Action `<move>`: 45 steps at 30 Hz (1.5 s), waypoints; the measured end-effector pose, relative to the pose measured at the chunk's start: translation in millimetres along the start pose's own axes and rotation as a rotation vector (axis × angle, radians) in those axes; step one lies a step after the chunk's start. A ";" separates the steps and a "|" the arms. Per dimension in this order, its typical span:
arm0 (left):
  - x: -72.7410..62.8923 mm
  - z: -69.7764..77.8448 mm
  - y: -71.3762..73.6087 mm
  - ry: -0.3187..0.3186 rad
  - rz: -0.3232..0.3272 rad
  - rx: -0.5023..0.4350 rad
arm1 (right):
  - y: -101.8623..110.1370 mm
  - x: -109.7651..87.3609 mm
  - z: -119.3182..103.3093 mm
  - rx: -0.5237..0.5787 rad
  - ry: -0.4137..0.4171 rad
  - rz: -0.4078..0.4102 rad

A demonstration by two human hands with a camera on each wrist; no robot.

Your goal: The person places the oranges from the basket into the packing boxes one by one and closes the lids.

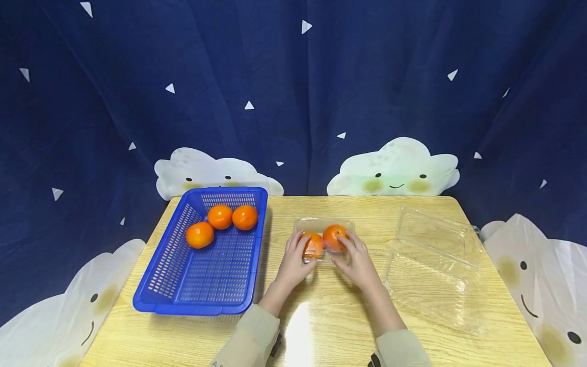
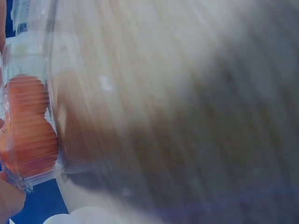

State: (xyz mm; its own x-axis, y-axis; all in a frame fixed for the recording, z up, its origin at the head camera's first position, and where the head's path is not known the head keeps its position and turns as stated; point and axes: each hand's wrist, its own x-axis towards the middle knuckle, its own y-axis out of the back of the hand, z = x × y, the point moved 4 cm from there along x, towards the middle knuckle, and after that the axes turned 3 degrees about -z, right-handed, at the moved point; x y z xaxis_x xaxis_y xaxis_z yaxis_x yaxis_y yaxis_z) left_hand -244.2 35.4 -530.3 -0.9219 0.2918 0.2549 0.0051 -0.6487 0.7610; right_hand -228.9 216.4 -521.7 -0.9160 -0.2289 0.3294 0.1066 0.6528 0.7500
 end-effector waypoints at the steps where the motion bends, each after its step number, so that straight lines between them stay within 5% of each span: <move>1: 2.1 -0.3 -0.4 0.005 -0.002 0.001 | 0.2 2.0 1.2 0.001 -0.006 -0.006; 26: 47.1 -16.2 -4.6 0.035 0.029 -0.009 | -1.1 50.4 20.8 0.017 0.007 -0.015; 38: 61.9 -21.4 -2.3 -0.003 0.023 0.003 | -2.0 65.7 26.9 0.017 0.018 -0.011; 45: 71.6 -31.2 -3.6 -0.078 0.048 -0.004 | -1.4 76.3 27.7 0.010 0.013 -0.040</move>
State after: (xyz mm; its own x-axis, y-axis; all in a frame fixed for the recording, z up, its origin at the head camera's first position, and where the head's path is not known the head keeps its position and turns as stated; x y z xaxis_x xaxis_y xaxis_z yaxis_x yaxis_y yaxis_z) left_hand -322.4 36.7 -533.4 -0.8876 0.3139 0.3372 0.0474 -0.6658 0.7446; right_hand -309.6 218.0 -513.6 -0.9142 -0.2645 0.3069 0.0660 0.6503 0.7568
